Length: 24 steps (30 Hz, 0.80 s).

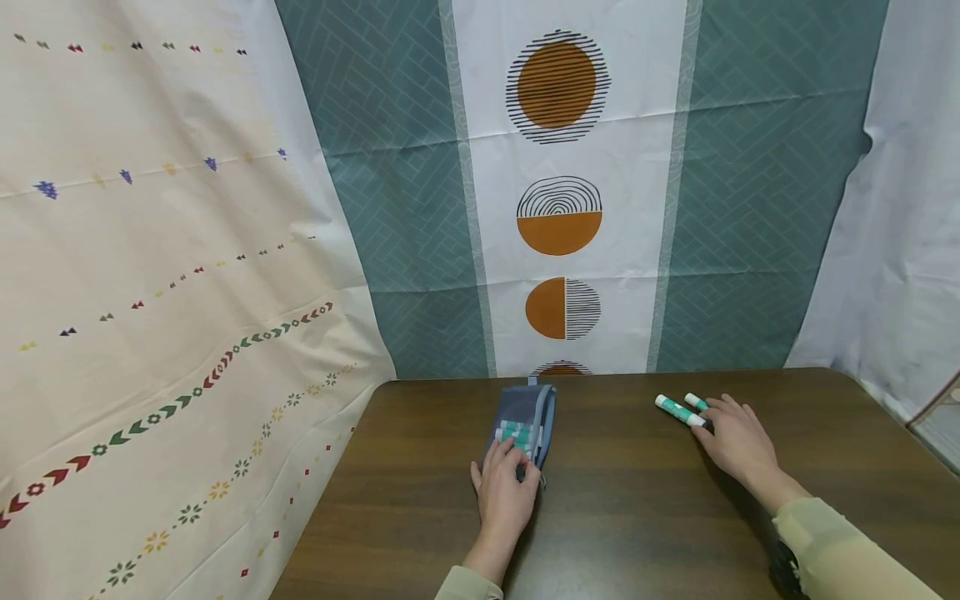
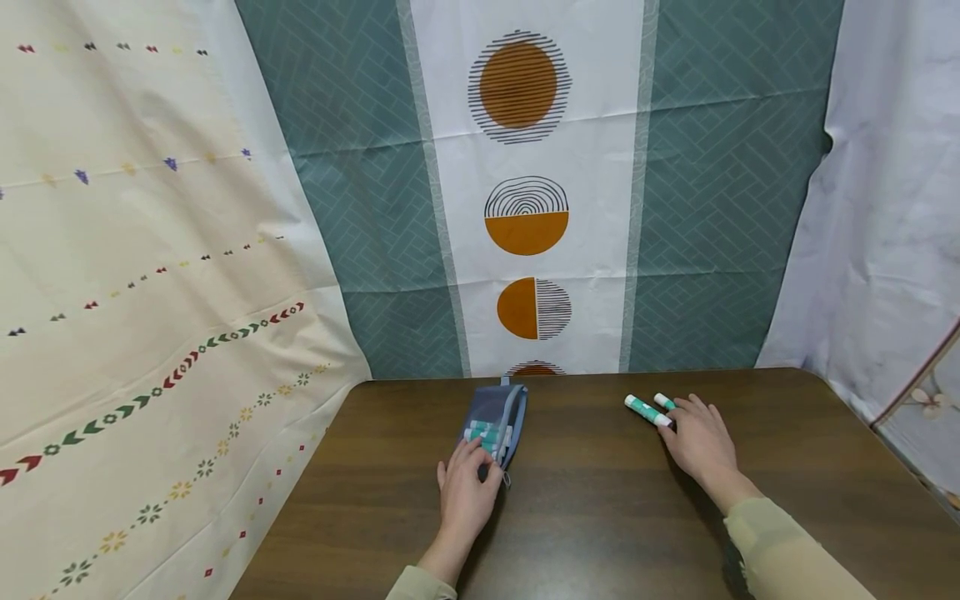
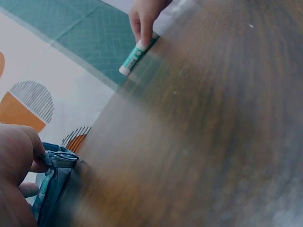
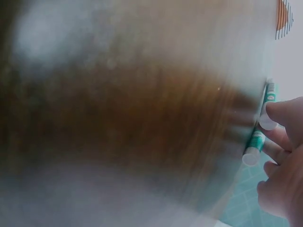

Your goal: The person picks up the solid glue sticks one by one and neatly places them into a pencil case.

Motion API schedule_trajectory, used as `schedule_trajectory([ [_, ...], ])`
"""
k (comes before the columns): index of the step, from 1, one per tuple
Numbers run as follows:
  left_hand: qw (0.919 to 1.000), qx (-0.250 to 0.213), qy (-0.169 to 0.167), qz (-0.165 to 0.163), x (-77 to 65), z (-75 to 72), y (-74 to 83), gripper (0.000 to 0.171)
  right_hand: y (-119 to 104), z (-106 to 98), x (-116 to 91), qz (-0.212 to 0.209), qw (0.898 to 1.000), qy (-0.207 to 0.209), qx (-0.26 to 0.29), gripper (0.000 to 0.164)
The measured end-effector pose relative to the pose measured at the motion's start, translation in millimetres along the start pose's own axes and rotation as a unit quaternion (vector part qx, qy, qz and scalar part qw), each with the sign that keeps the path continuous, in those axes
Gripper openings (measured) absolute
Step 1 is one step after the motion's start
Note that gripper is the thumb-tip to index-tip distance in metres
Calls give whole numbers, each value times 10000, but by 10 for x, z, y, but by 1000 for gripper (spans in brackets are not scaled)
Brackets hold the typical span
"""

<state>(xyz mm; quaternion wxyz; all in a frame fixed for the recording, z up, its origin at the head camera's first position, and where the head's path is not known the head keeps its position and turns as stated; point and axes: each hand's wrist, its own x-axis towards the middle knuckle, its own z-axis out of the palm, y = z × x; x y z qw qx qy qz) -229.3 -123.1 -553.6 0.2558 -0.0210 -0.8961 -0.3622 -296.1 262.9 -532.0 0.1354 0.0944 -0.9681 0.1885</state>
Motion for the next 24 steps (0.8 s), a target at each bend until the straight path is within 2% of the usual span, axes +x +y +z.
schedule_trajectory([
  [8, 10000, 29, 65, 31, -1, 3, 2, 30, -57, 3, 8, 26, 9999, 119, 122, 43],
  [17, 10000, 20, 74, 7, -3, -1, 11, 30, -189, 52, 53, -219, 9981, 441, 373, 36],
  [24, 10000, 8, 21, -8, -3, 1, 12, 30, -329, 73, 78, -72, 9980, 404, 476, 34],
])
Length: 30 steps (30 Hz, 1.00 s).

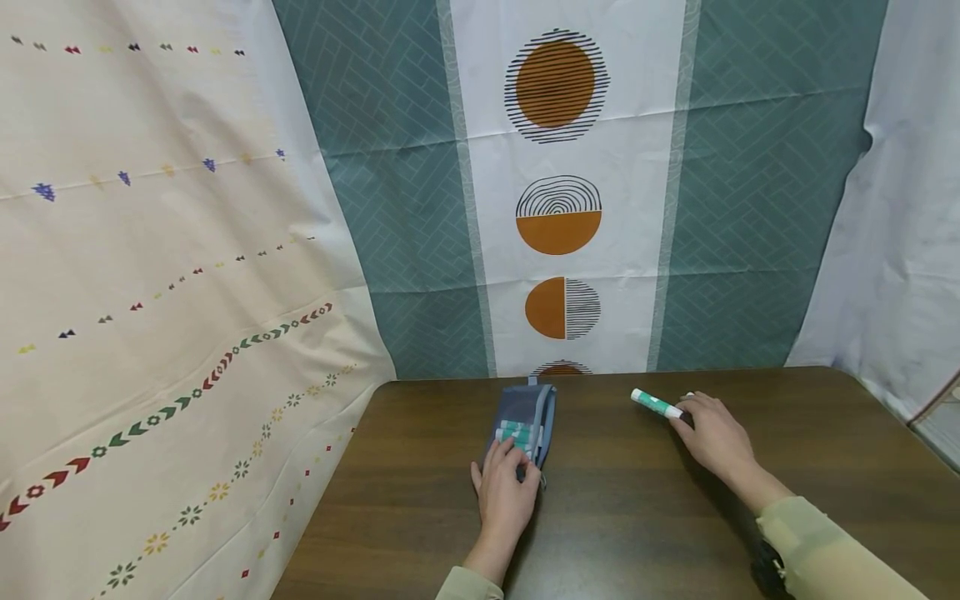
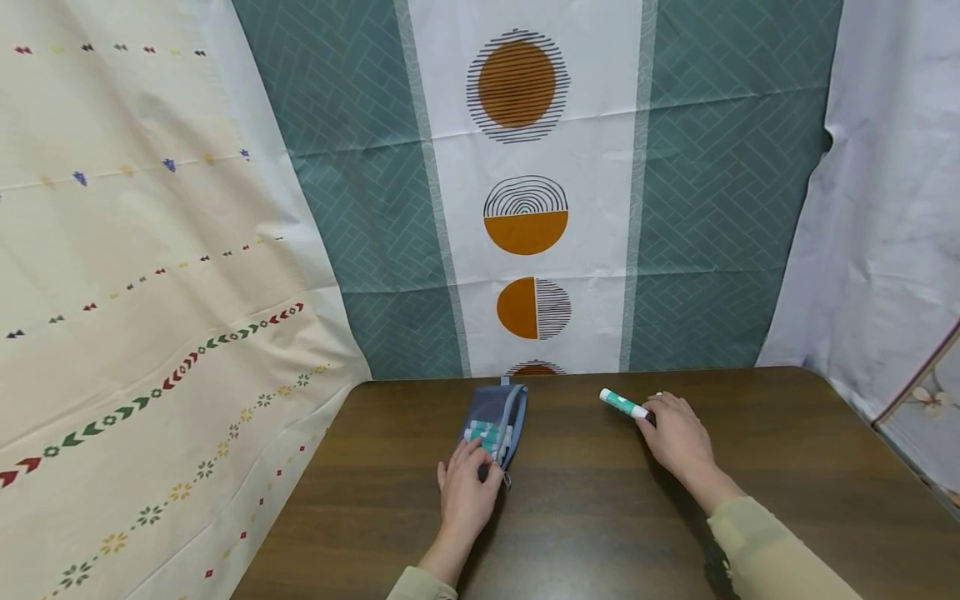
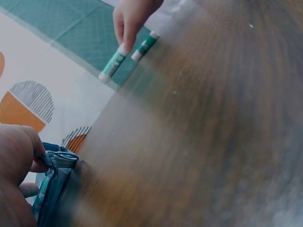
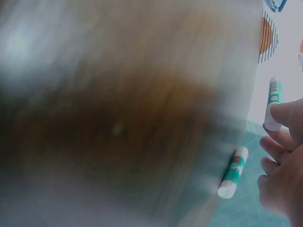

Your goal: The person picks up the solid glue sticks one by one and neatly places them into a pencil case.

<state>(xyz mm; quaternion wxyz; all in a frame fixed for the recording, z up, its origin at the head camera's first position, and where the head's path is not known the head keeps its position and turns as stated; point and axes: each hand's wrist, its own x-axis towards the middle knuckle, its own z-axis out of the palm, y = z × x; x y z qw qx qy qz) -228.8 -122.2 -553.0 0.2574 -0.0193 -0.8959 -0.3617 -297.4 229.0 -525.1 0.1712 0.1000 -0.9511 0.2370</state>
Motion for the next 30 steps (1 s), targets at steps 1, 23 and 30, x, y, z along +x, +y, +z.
schedule_trajectory([
  [1, 10000, 3, -9, -3, 0, 0, -1, 30, -17, 6, 5, 14, 10000, -2, 17, 34],
  [23, 10000, 14, 6, 14, 1, 5, -13, 31, -417, 233, 139, 61, 9989, -194, 430, 31],
  [30, 10000, 32, -26, -19, 2, 9, -20, 30, -558, 322, 211, -27, 9979, -376, 535, 26],
])
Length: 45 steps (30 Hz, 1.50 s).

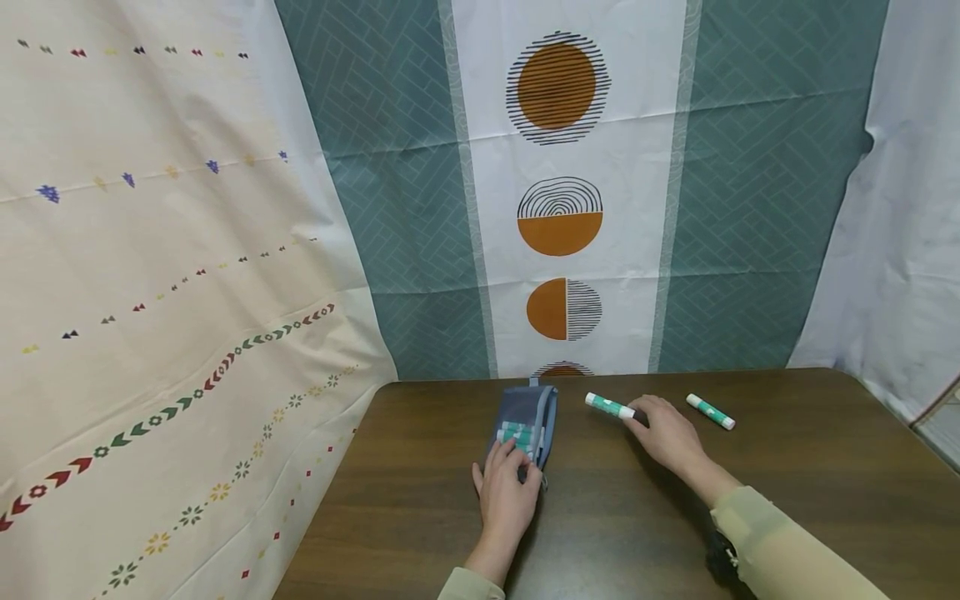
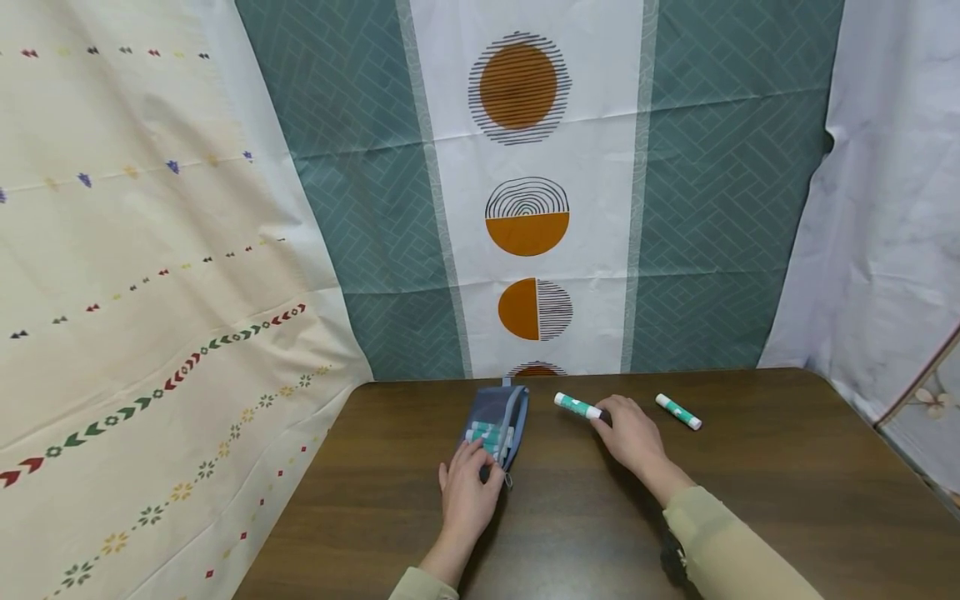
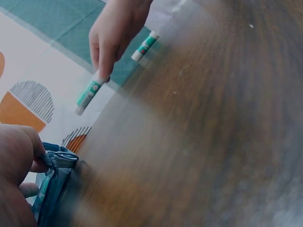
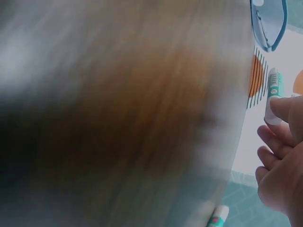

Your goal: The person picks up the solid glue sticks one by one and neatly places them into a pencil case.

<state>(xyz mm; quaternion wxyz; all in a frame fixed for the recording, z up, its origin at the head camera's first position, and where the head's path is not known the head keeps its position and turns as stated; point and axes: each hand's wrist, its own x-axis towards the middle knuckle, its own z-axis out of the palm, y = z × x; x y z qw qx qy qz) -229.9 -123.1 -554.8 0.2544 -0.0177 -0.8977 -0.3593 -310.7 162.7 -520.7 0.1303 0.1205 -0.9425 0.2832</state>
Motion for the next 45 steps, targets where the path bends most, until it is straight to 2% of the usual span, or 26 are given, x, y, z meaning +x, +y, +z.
schedule_trajectory([
  [5, 10000, 23, -5, -2, -2, -8, 7, 29, -74, 103, 58, -99, 9999, -87, 112, 25],
  [24, 10000, -1, 19, 8, 12, -9, 19, 28, -395, 405, 250, 6, 9976, -593, 346, 23],
  [45, 9997, 180, -161, -50, 15, -11, 6, 28, -631, 627, 379, -126, 9958, -782, 460, 23],
])
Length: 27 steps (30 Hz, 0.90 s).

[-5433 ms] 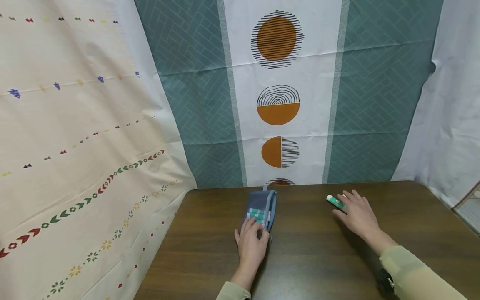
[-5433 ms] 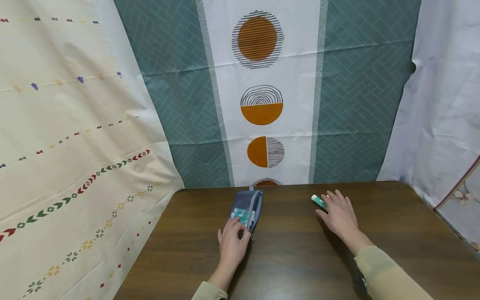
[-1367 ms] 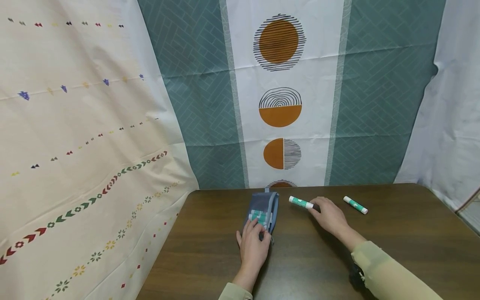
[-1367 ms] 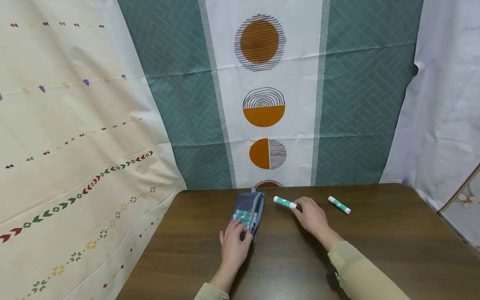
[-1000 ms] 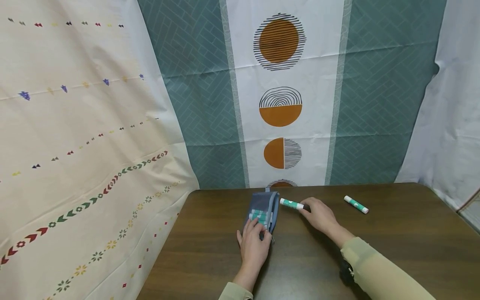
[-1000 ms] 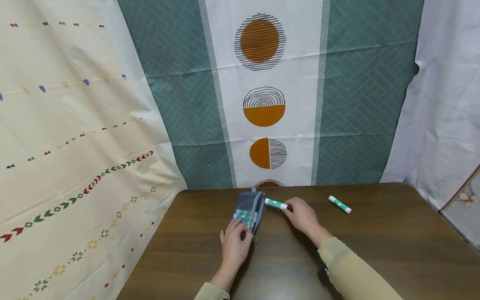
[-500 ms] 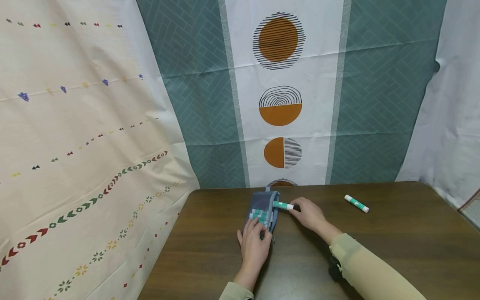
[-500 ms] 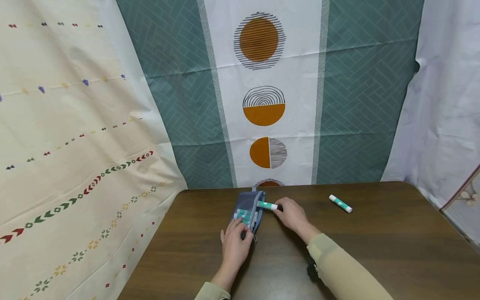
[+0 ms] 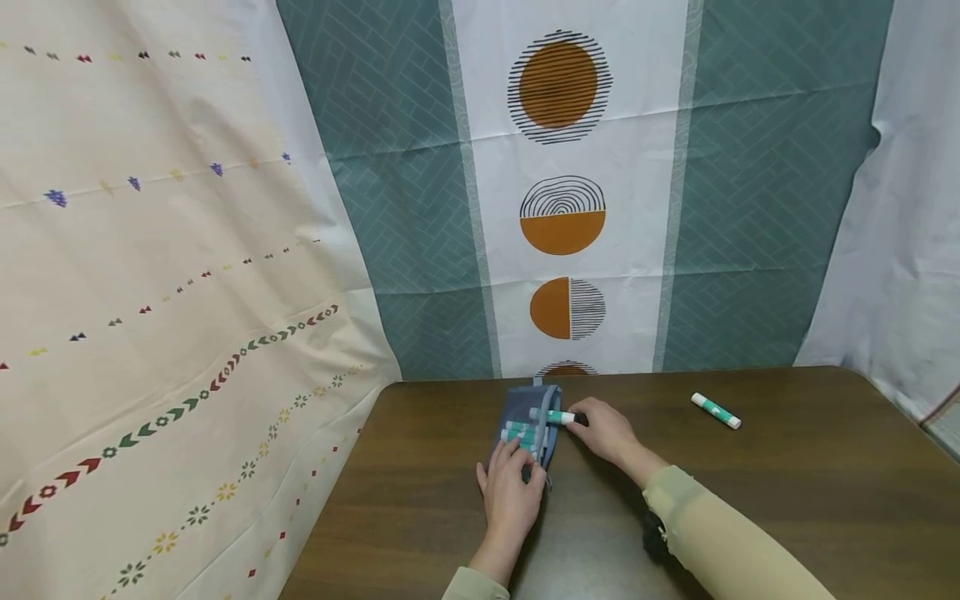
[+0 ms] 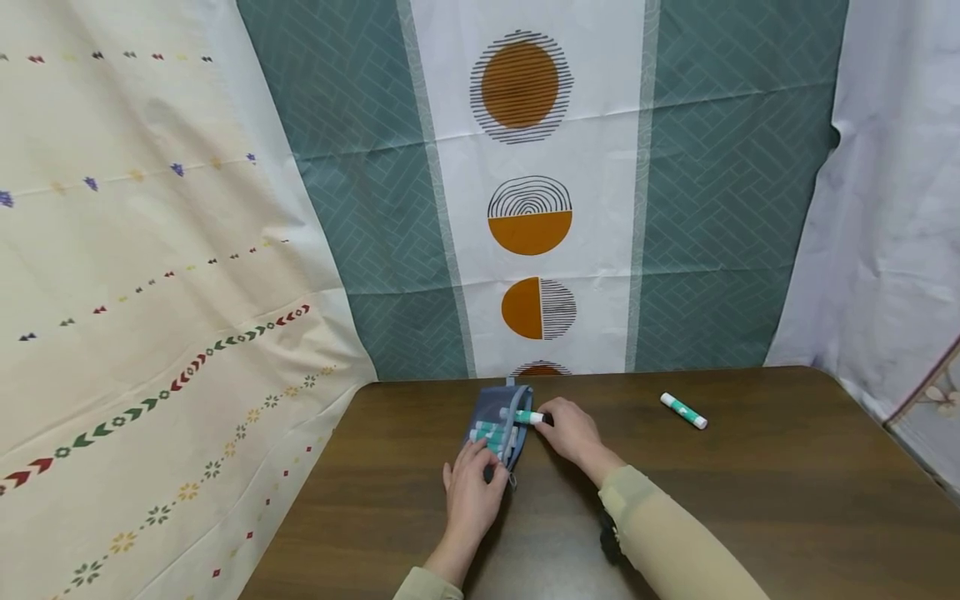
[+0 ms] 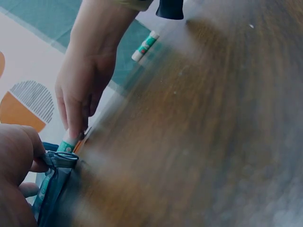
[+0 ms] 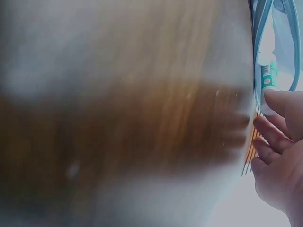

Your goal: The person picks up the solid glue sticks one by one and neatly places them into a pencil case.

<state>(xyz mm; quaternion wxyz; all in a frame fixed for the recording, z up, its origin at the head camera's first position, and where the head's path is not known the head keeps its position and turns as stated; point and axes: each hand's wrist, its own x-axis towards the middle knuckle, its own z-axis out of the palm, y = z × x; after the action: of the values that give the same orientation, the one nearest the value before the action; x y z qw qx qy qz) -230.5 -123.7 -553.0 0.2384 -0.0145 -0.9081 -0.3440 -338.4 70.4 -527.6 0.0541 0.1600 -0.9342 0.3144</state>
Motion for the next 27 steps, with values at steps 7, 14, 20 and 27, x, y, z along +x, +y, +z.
schedule_trajectory([
  [7, 10000, -29, -25, -15, 1, 2, 4, 27, -20, 72, 44, -7, 9999, -46, 139, 25],
  [14, 10000, -37, 28, 22, -1, 8, -3, 28, -45, 94, 49, -84, 9992, -17, 378, 25],
  [20, 10000, -39, 52, 34, -1, 6, -1, 27, -52, 128, 62, -126, 9991, -21, 412, 27],
  [27, 10000, -70, 7, -2, 3, 5, 5, 27, -88, 170, 95, -144, 9993, -79, 345, 28],
])
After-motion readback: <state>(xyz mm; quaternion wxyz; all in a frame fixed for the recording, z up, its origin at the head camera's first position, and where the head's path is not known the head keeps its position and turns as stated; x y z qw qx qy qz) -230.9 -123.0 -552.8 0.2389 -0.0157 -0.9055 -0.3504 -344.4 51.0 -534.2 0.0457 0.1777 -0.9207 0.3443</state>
